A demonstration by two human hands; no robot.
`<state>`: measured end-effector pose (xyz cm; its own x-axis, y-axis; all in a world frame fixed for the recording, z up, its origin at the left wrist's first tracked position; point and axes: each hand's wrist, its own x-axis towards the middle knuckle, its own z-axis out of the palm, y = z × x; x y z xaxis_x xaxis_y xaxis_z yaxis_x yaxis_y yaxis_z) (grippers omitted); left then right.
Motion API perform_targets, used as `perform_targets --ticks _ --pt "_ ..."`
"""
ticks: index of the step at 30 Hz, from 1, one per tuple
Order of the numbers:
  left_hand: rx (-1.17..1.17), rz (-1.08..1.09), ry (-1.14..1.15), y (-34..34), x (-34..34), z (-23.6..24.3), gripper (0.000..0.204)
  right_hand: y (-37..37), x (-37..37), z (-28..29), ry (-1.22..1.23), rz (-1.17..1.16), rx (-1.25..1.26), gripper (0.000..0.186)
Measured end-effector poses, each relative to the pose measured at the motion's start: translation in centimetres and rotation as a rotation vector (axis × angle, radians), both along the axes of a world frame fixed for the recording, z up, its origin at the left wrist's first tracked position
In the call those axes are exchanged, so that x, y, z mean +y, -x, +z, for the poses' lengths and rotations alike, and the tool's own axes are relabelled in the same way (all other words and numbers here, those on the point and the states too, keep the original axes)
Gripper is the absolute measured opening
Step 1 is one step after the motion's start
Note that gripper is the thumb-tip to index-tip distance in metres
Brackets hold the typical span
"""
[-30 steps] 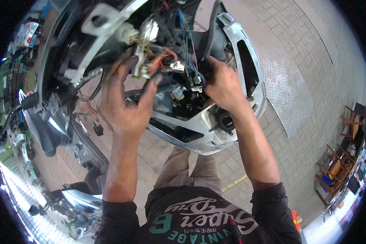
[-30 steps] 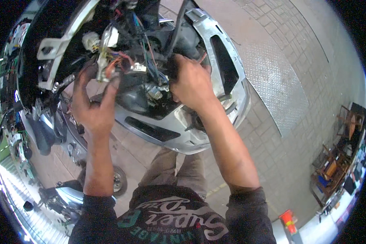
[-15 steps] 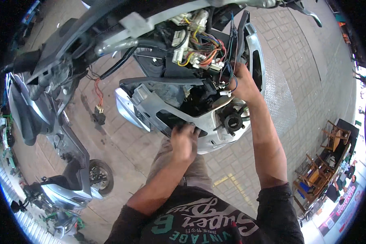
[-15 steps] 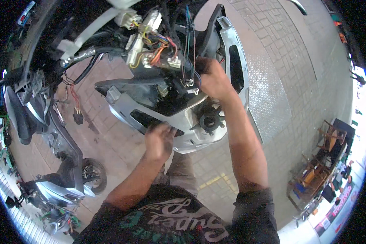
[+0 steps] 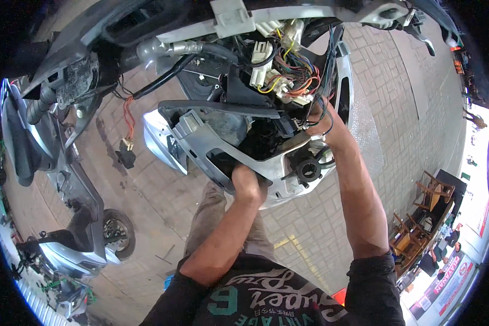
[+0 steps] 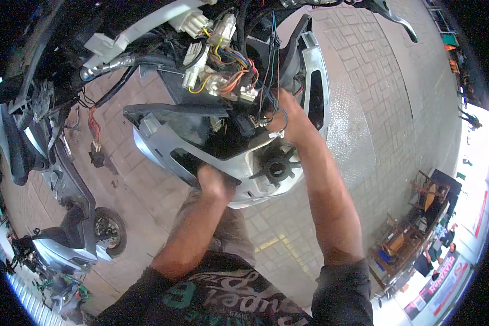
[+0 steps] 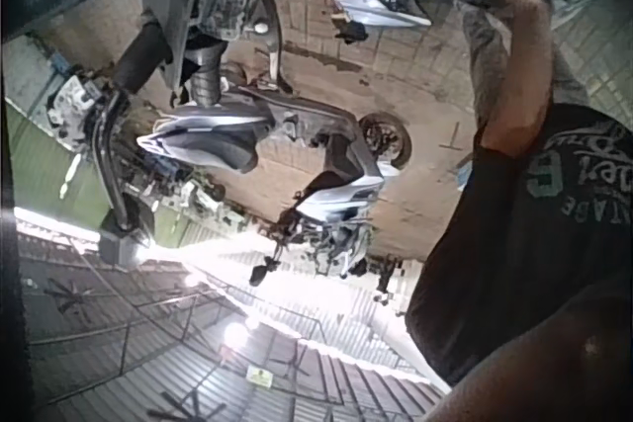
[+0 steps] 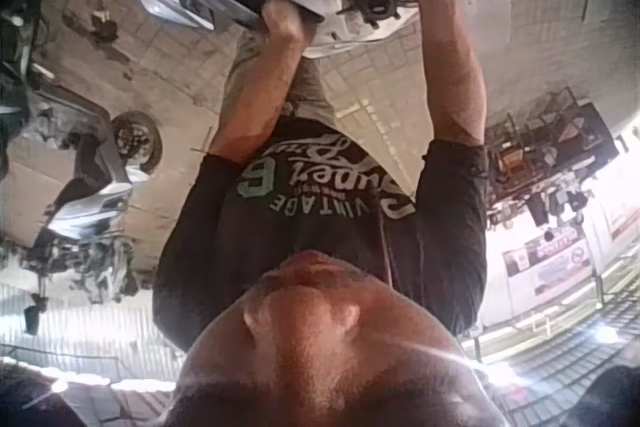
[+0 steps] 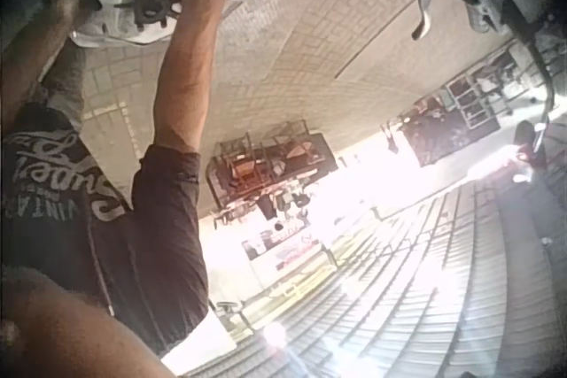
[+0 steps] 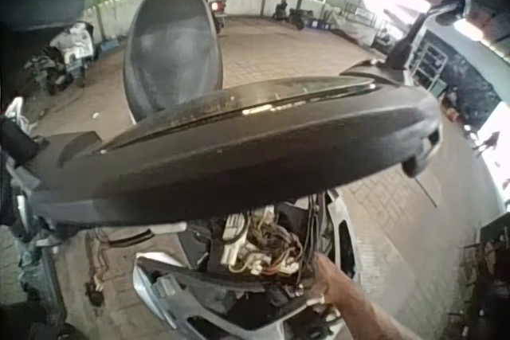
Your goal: The person manipulates the electrical wiring and components within the front fairing of a silver scooter, using a pair of pliers to cut or secure wires and connecting various plastic harness plugs.
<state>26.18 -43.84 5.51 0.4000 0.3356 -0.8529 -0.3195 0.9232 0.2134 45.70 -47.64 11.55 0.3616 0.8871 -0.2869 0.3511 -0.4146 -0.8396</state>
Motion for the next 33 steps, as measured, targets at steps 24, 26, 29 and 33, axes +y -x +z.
perform_targets --ticks 24,26,29,33 --pt "0.021 0.13 0.021 -0.3 -0.2 -0.8 0.035 1.6 0.5 0.1 -0.163 -0.151 -0.256 0.048" --pt "-0.074 0.141 0.056 -0.8 -0.1 -0.5 0.034 1.0 -0.3 -2.1 -0.252 -0.192 -0.134 0.059" --pt "-0.217 0.141 0.123 -1.1 0.5 -0.4 0.033 1.6 -0.7 -3.3 -0.165 -0.252 -0.314 0.064" --pt "-0.305 0.109 0.154 -0.7 0.5 -0.5 0.032 2.2 -1.0 -3.7 -0.161 -0.302 -0.336 0.054"
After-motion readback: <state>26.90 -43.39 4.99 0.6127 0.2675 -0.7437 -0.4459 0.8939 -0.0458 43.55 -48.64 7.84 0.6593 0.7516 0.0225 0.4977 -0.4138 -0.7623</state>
